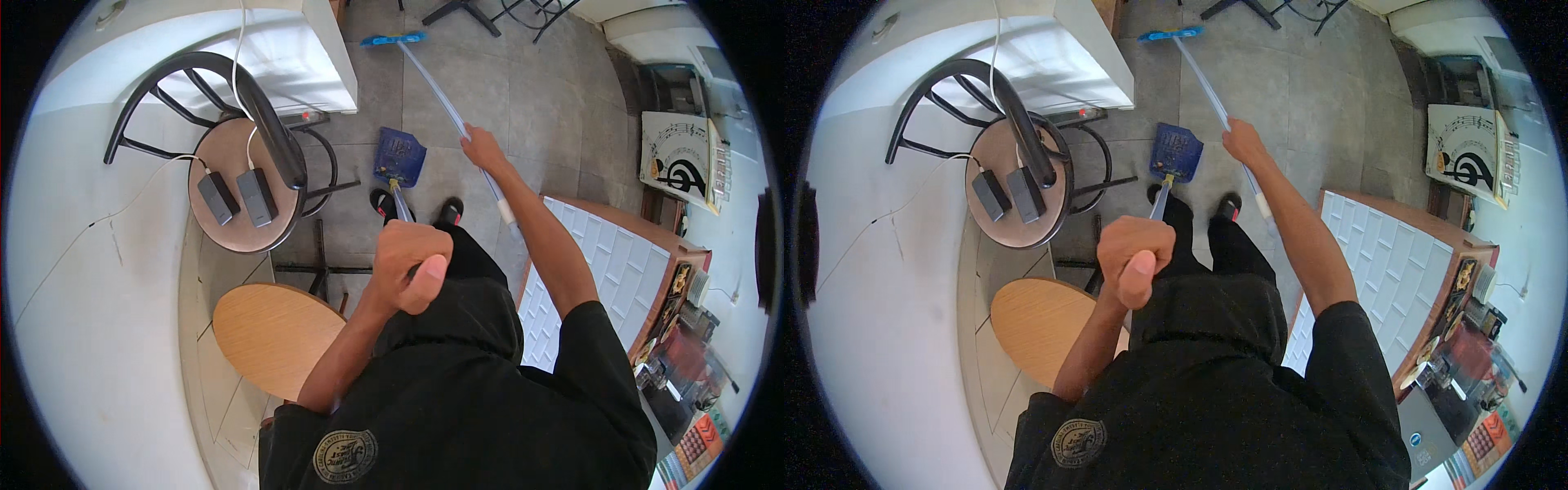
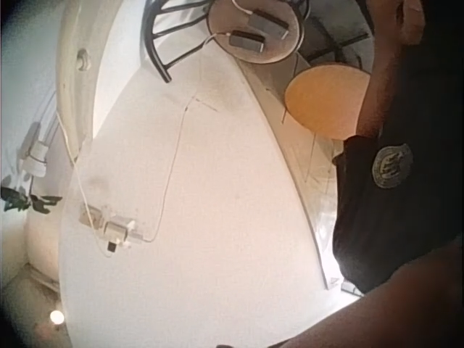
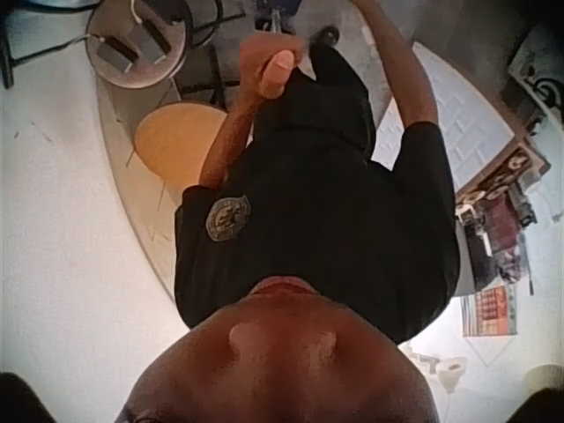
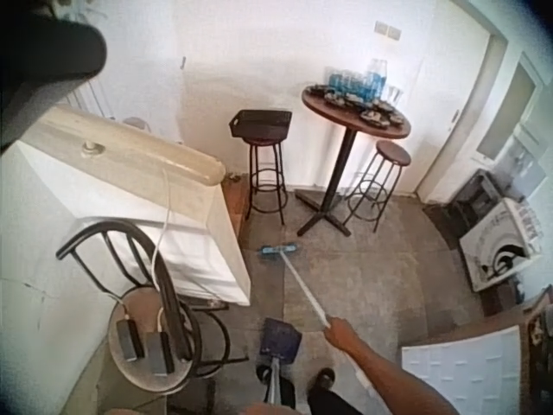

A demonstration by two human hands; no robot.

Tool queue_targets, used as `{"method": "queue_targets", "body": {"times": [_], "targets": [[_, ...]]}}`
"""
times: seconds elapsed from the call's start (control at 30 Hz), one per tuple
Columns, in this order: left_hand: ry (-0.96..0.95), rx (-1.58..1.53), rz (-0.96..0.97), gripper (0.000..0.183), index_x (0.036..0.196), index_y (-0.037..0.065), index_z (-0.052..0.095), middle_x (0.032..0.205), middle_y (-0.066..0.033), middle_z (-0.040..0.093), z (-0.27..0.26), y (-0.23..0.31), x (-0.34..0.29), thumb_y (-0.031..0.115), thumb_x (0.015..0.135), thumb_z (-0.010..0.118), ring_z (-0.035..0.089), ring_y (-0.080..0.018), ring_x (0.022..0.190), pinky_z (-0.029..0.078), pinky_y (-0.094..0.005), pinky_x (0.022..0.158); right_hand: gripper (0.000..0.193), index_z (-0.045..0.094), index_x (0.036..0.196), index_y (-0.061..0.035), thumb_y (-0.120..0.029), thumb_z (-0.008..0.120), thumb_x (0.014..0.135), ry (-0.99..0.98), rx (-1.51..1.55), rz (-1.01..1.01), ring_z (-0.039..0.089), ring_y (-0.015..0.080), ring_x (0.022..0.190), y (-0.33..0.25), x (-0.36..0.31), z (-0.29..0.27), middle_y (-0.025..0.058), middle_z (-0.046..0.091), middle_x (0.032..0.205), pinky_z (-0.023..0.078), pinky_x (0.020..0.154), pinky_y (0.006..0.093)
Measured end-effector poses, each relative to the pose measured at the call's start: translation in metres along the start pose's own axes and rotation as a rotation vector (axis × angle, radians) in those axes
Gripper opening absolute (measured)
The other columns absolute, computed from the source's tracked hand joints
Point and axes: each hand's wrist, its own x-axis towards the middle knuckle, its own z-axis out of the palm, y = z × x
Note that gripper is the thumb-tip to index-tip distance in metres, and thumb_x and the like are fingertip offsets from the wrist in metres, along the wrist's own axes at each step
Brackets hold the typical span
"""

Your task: Sweeping the floor of a cafe dining area using a broom and dustpan.

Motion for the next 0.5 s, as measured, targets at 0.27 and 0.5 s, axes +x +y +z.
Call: {"method": "queue_targets", "body": {"times": [0.27, 0.5], "targets": [[0.137, 0.039, -0.026, 0.035, 0.053, 0.004, 0.038, 0.047, -0.0042, 0.033, 0.009, 0.019, -0.029, 0.025, 0.081, 0.042, 0.036, -0.0186, 0.037, 0.023, -0.0323, 0.040, 0.028, 0.051, 0.106, 0.0043, -0.011, 0.049, 0.082, -0.181, 0.053, 0.051, 0.059, 0.0466, 0.084, 0.017, -0.029, 0.033, 0.0285, 0.061, 0.091, 0.048, 0.071, 0.0517], [0.226, 0.024, 0.055, 0.046, 0.049, 0.003, 0.034, 0.043, -0.0037, 0.032, 0.066, 0.061, -0.074, 0.028, 0.087, 0.038, 0.031, -0.0147, 0.035, 0.019, -0.0295, 0.037, 0.038, 0.045, 0.121, 0.0044, -0.006, 0.044, 0.084, -0.210, -0.061, -0.063, 0.060, 0.0458, 0.075, 0.139, -0.177, 0.049, 0.0298, 0.061, 0.080, 0.048, 0.067, 0.0533]]}}
